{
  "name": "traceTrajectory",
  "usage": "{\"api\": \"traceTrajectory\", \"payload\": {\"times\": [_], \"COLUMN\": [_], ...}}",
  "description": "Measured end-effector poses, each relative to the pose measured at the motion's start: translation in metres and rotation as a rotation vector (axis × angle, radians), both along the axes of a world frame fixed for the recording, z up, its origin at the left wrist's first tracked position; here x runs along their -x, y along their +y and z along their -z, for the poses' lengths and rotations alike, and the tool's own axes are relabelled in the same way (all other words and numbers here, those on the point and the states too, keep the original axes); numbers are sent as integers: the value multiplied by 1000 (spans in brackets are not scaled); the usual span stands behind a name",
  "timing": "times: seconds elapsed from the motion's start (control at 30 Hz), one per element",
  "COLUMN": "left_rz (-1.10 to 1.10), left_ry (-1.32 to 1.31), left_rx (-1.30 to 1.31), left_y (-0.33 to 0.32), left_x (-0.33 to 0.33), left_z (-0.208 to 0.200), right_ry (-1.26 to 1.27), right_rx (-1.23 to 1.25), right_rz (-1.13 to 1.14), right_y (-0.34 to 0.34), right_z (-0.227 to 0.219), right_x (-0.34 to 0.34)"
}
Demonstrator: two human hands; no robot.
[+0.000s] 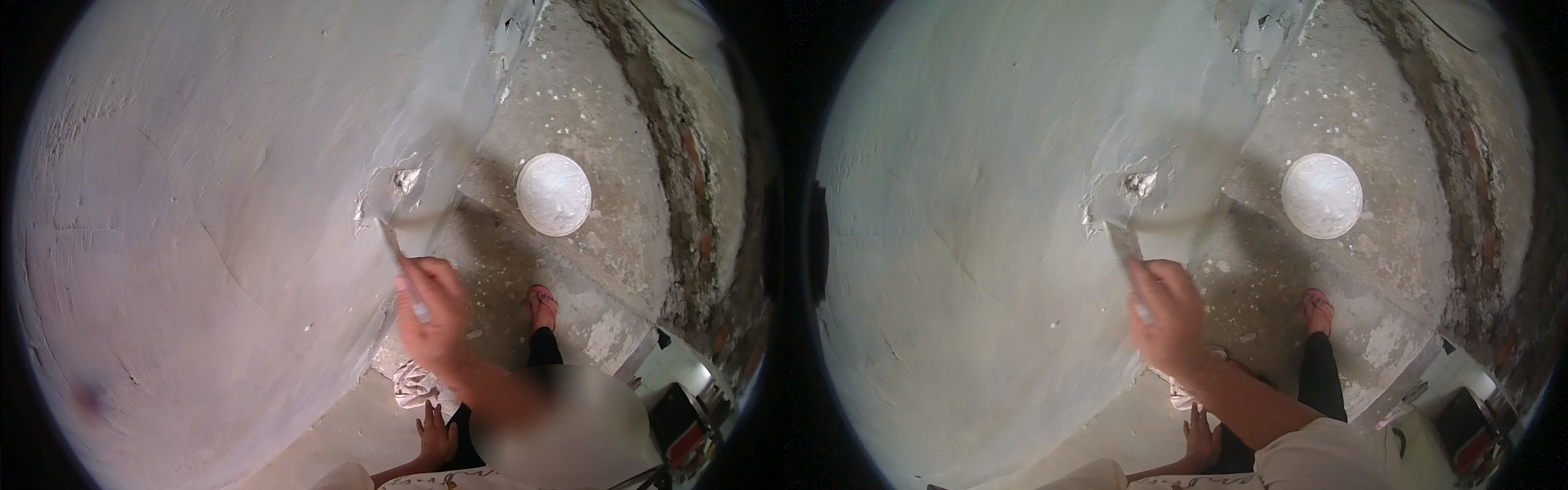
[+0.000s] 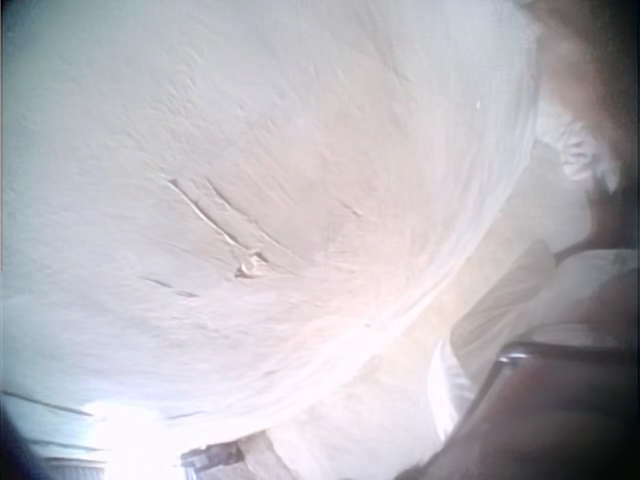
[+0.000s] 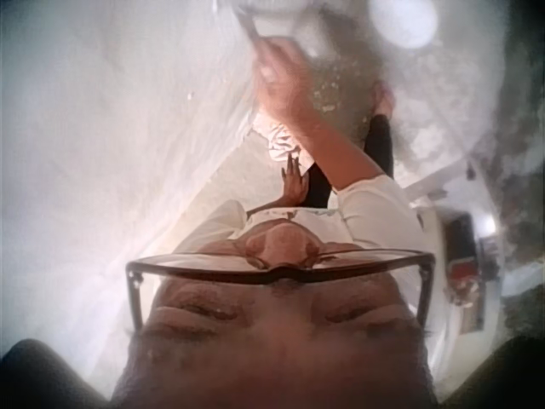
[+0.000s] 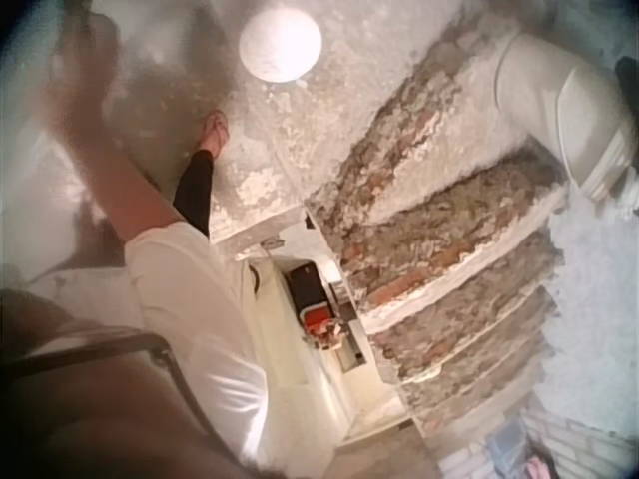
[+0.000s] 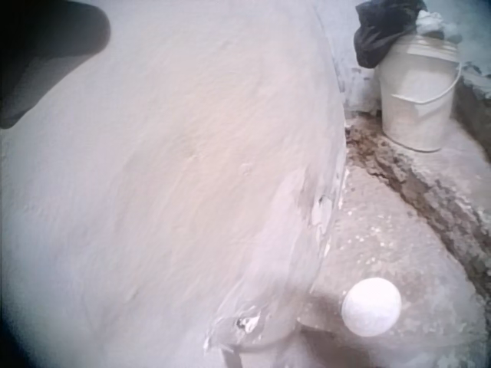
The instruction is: The person applies plaster to a wall using a putty knife, repeatedly dipping the tool into a bucket and smoothing the material over holes and cracks.
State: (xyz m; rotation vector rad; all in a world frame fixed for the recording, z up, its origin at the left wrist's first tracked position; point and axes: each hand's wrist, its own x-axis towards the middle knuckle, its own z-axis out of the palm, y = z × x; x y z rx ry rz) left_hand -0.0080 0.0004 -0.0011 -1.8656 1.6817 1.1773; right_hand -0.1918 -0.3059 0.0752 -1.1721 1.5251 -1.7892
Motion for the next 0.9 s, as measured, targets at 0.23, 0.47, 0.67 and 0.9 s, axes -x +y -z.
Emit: {"api": "traceTrajectory", "payload": {"times": [0.23,0.47,0.67,0.9], "left_rz": [6,-12,-38,-11], "left_ry": [5,-22,5,7], "left_rx": [-4,3,-25,16], "left_y": [-3,-1,-8,-1], "left_x": [1,-3,1,0], "left_z": [-3,-1,-3,0], "right_ry": [114,-42,-643,-447], "right_rx": [-15,-212,-238,-306], "right_rz": [246,28,-162,205], "right_y": [-42,1,-34,-31], "right_z": [5,-9,-33,-3], "right_x": [35,36,57,53]}}
